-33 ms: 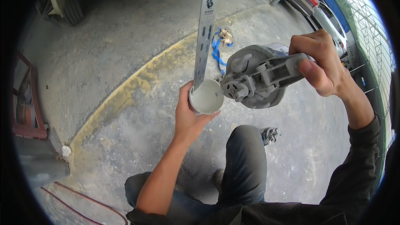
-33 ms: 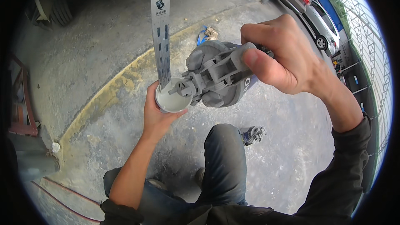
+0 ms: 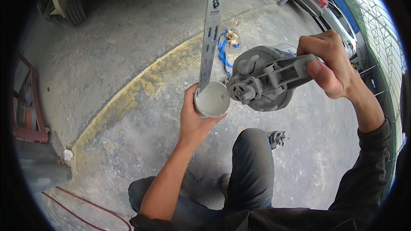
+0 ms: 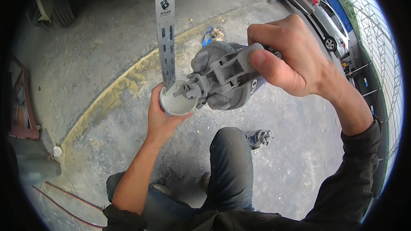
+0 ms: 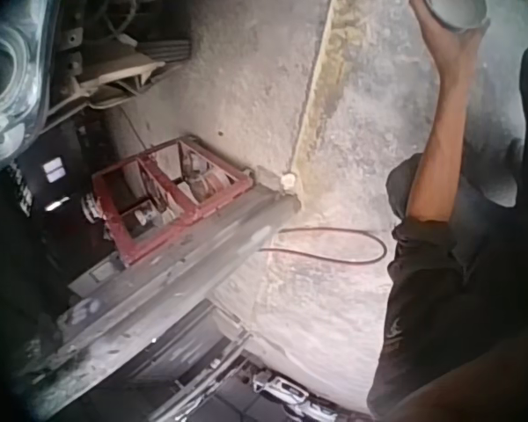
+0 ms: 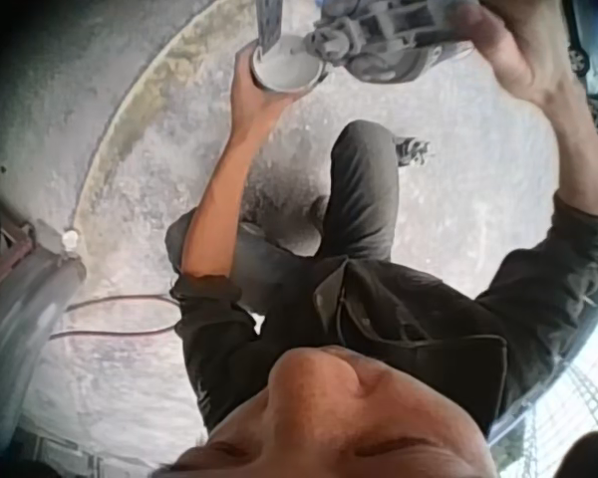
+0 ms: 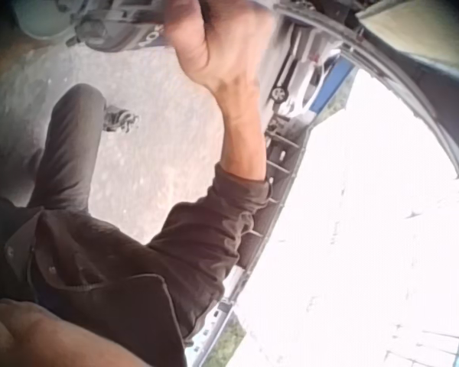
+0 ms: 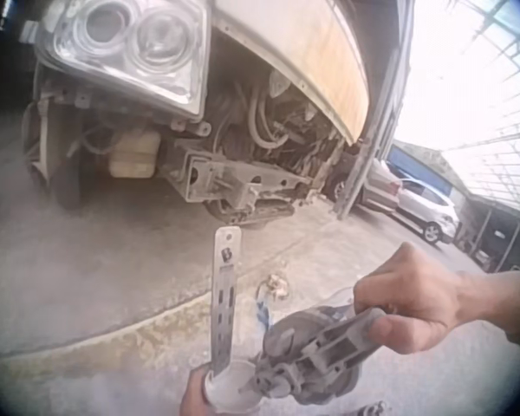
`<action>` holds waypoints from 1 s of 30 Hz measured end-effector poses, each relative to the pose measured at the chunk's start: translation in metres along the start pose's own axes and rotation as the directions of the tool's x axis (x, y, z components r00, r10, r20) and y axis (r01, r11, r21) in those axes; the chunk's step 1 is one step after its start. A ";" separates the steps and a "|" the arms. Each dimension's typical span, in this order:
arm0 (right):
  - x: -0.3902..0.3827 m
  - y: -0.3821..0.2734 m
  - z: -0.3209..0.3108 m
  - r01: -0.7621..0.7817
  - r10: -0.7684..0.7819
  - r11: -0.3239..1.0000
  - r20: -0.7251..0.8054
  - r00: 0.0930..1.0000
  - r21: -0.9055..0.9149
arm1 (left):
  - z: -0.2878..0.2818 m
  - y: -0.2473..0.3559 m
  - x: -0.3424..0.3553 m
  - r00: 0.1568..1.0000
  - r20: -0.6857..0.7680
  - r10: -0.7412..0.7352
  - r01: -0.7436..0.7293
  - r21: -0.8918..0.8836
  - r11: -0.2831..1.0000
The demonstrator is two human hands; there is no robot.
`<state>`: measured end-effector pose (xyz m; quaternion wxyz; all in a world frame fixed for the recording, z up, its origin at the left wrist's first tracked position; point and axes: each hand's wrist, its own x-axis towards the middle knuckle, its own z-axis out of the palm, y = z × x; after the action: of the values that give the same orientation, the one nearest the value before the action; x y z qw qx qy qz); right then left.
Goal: The person wipes the front fender of a white car with a cloth, then mixes a white paste in a plastic cup using a metal spatula. They repeatedly add small amounts of a yellow liquid from a bottle into the cup and stir the mixture.
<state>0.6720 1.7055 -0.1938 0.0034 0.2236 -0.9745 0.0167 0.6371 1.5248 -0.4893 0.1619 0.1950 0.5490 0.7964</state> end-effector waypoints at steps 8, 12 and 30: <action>0.002 0.000 -0.001 -0.003 0.003 1.000 0.002 1.000 -0.014 | 0.001 0.001 0.001 1.000 0.008 -0.023 0.023 -0.009 1.000; 0.004 0.002 -0.001 0.014 -0.014 0.999 -0.013 1.000 -0.034 | -0.001 -0.001 0.001 1.000 0.011 -0.013 0.013 -0.034 0.999; -0.005 0.029 0.027 -0.065 0.071 0.997 -0.123 0.990 0.050 | 0.006 -0.012 0.011 0.999 0.012 -0.040 0.040 -0.016 0.999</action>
<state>0.6641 1.7324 -0.2218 0.0588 0.1888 -0.9788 0.0533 0.6314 1.5393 -0.4974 0.1828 0.1875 0.5454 0.7962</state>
